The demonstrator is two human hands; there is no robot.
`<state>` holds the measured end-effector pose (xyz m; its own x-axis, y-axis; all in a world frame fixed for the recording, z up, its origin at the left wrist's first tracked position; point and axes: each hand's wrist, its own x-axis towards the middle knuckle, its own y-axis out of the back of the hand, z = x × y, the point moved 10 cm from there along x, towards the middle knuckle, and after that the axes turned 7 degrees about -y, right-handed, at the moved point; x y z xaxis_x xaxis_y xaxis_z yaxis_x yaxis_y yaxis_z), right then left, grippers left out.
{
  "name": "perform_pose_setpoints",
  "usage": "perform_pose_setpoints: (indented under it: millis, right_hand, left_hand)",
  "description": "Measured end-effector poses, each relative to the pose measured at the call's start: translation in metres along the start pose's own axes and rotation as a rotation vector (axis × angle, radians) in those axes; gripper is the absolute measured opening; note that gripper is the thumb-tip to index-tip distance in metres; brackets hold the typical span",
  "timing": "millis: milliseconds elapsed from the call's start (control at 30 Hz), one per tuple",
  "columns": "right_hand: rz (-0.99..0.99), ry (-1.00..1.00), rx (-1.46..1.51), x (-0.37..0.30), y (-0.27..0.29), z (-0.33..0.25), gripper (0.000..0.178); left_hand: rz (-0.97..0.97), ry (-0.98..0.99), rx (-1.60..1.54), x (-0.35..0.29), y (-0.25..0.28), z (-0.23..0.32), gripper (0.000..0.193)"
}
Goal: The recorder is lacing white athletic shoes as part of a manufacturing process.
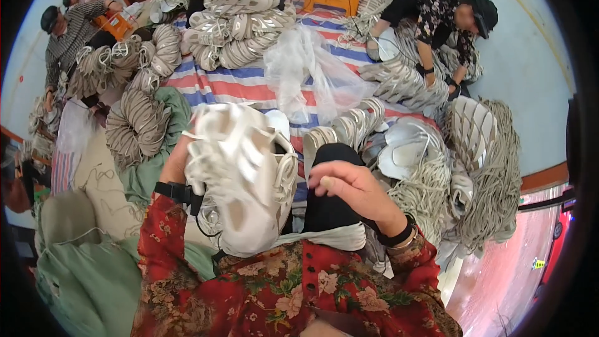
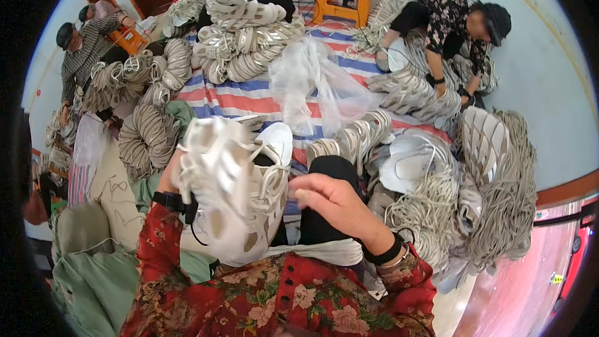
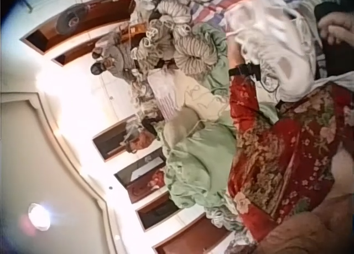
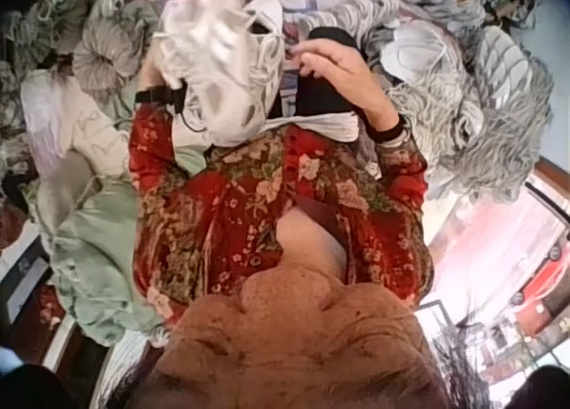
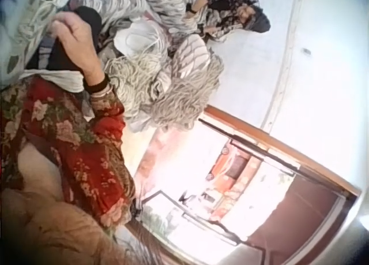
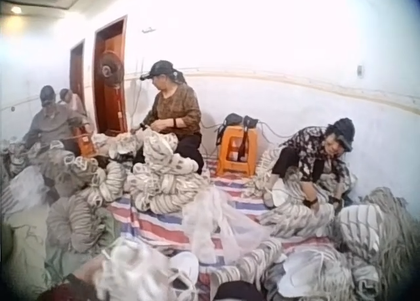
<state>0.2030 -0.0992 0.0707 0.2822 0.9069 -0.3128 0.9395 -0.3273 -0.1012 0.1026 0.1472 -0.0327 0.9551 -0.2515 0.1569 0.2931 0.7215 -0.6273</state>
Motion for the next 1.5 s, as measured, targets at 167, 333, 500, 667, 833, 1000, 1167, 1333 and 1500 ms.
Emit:
perform_pose_setpoints:
  millis: [167, 333, 500, 667, 833, 1000, 1167, 1333, 1500]
  right_hand:
    - [0.254, 0.307, -0.098, 0.021, -0.012, -0.069, 0.031]
    - [0.361, 0.112, -0.169, 0.110, 0.026, 0.004, 0.048]
    - [-0.014, -0.526, 0.562, 0.111, 0.026, 0.097, 0.042]
    - [-0.105, -0.197, 0.386, 0.125, 0.019, 0.012, 0.043]
    - [0.182, 0.500, -0.824, 0.111, -0.021, -0.204, 0.056]
    - [0.339, 0.941, -1.522, 0.129, -0.039, -0.219, 0.072]
    - [0.187, 0.483, -1.545, 0.187, 0.019, -0.071, 0.068]
    - [0.131, -0.094, -1.231, 0.156, 0.140, 0.052, 0.053]
    - [0.139, -0.406, -0.986, 0.098, 0.199, 0.162, 0.043]
  left_hand:
    - [0.376, 0.503, 1.324, 0.059, -0.041, 0.060, 0.039]
    - [0.259, 0.399, 0.790, 0.092, -0.065, 0.027, 0.037]
    - [0.488, 0.293, 0.560, 0.057, -0.043, -0.021, 0.059]
    - [0.439, 0.082, 0.939, 0.089, -0.023, 0.033, 0.059]
    - [0.562, -0.010, 0.252, 0.110, -0.078, 0.157, 0.043]
    - [0.373, -0.022, 0.375, 0.130, -0.055, 0.170, 0.049]
    - [0.344, 0.126, 1.371, 0.132, 0.059, 0.077, 0.039]
    - [0.078, 0.299, 1.913, 0.112, 0.129, -0.070, 0.040]
    - [0.044, 0.703, 1.717, 0.049, 0.213, -0.210, 0.025]
